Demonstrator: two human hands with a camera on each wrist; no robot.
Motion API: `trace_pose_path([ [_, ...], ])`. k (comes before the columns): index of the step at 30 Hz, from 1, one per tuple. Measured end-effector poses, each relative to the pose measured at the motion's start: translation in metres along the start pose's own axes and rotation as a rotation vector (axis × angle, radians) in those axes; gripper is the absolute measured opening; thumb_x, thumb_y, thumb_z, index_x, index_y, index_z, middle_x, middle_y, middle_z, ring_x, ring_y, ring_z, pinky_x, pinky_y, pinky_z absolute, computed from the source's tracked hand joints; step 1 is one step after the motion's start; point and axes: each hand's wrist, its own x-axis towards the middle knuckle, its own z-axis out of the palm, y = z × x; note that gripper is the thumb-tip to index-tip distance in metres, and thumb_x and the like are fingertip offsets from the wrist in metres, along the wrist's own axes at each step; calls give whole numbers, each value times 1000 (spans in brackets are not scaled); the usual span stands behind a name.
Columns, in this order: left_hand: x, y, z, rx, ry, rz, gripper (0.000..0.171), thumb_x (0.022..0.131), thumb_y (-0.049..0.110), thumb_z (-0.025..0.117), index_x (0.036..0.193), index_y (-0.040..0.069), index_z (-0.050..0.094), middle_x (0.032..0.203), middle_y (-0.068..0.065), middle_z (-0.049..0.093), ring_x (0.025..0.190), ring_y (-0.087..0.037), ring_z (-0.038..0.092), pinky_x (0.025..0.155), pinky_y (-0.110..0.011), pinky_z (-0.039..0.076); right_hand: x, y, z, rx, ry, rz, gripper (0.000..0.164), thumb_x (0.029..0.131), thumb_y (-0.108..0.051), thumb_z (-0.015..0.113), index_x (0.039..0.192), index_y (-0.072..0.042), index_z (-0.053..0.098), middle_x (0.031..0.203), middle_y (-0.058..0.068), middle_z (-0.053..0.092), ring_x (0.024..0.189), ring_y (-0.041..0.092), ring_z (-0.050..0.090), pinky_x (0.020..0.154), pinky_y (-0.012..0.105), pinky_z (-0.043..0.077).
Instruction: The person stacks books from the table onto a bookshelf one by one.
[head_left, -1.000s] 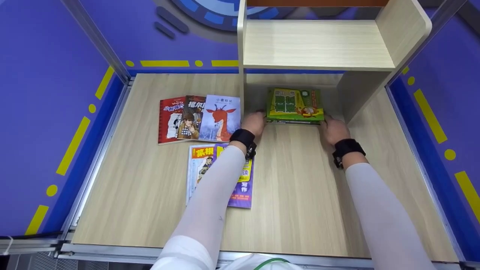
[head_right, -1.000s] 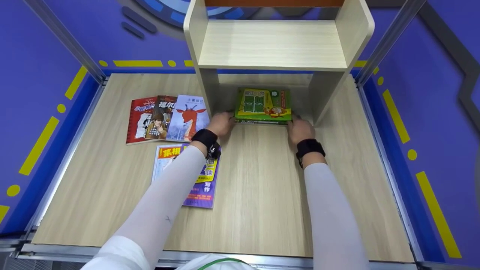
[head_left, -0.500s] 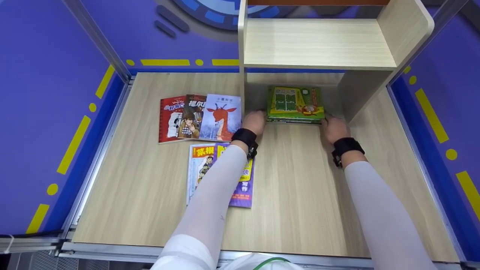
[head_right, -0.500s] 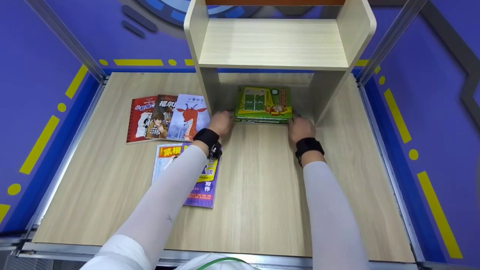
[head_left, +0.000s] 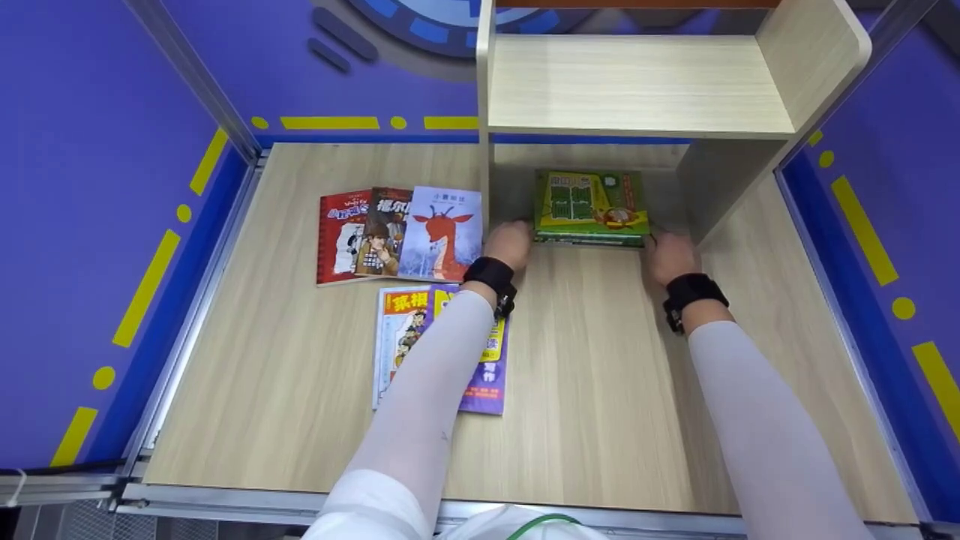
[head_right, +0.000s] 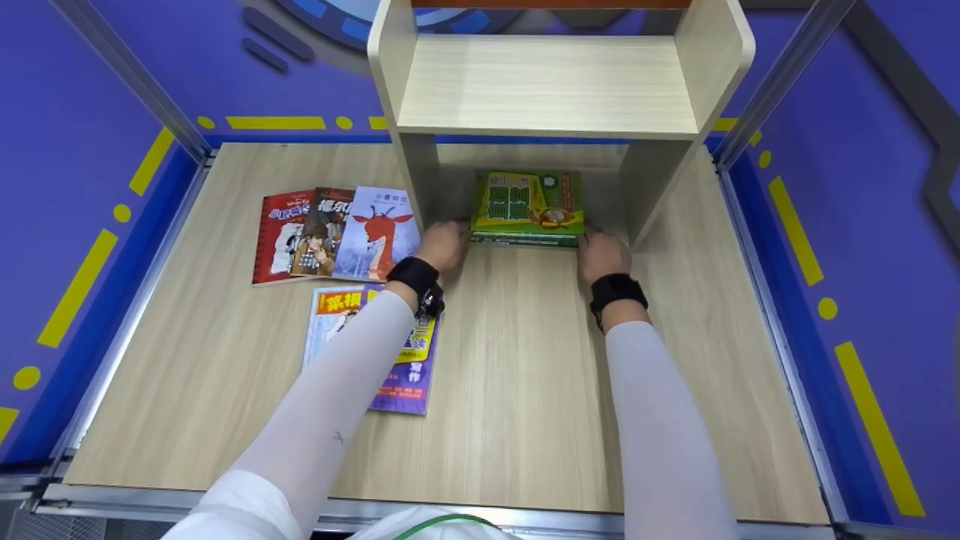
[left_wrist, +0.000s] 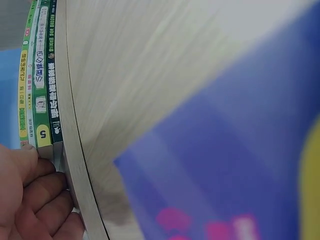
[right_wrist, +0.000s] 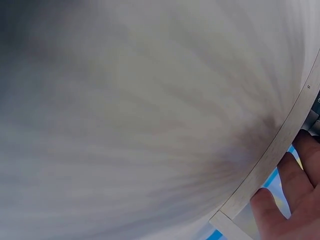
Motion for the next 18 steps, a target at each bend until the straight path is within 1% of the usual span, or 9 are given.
trace_pose_path([
  [5,0,0,1,-18,4,-5,28,112,18,51,117,6,76,114,-14,79,110,-34,74,98,-46,60,-2,0,-1,-1,-6,-10,43,114,-24,41,107,11,67,106,38,67,108,56,65,94,66,51],
  [8,-1,0,2,-15,-3,5,29,112,19,50,120,5,74,116,-16,78,112,-35,73,99,-47,59,-2,0,-2,-27,-25,-39,43,115,-22,38,116,11,66,103,37,68,105,56,66,93,66,52],
  [10,-1,-1,1,-37,-2,21,29,111,20,52,123,4,73,119,-18,77,115,-37,72,101,-49,58,-2,0,-5,-31,-48,-54,44,115,-23,36,125,11,63,104,37,69,104,55,67,93,66,52],
  [12,-1,-3,0,-98,-3,32,31,111,21,53,131,5,71,125,-20,75,120,-39,70,105,-50,56,-2,1,-8,-12,-81,-67,45,115,-23,35,139,8,58,115,38,69,111,55,66,98,67,51],
  [14,-2,-6,-1,-184,-24,37,37,112,24,53,141,6,66,135,-20,72,128,-39,67,111,-49,53,-2,2,-12,21,-139,-68,47,115,-22,34,151,6,50,133,38,63,125,56,60,108,67,47],
  [16,-3,-10,-2,-264,-61,42,44,111,24,54,152,7,58,146,-18,67,136,-36,62,117,-45,49,-3,3,-16,67,-217,-52,52,116,-22,35,161,3,37,153,37,50,140,56,49,118,66,39],
  [18,-3,-14,-5,-323,-105,36,51,110,26,56,158,9,51,154,-15,61,143,-33,57,122,-42,45,-3,2,-20,104,-300,-28,58,116,-23,35,167,0,23,166,35,33,151,55,36,125,65,30],
])
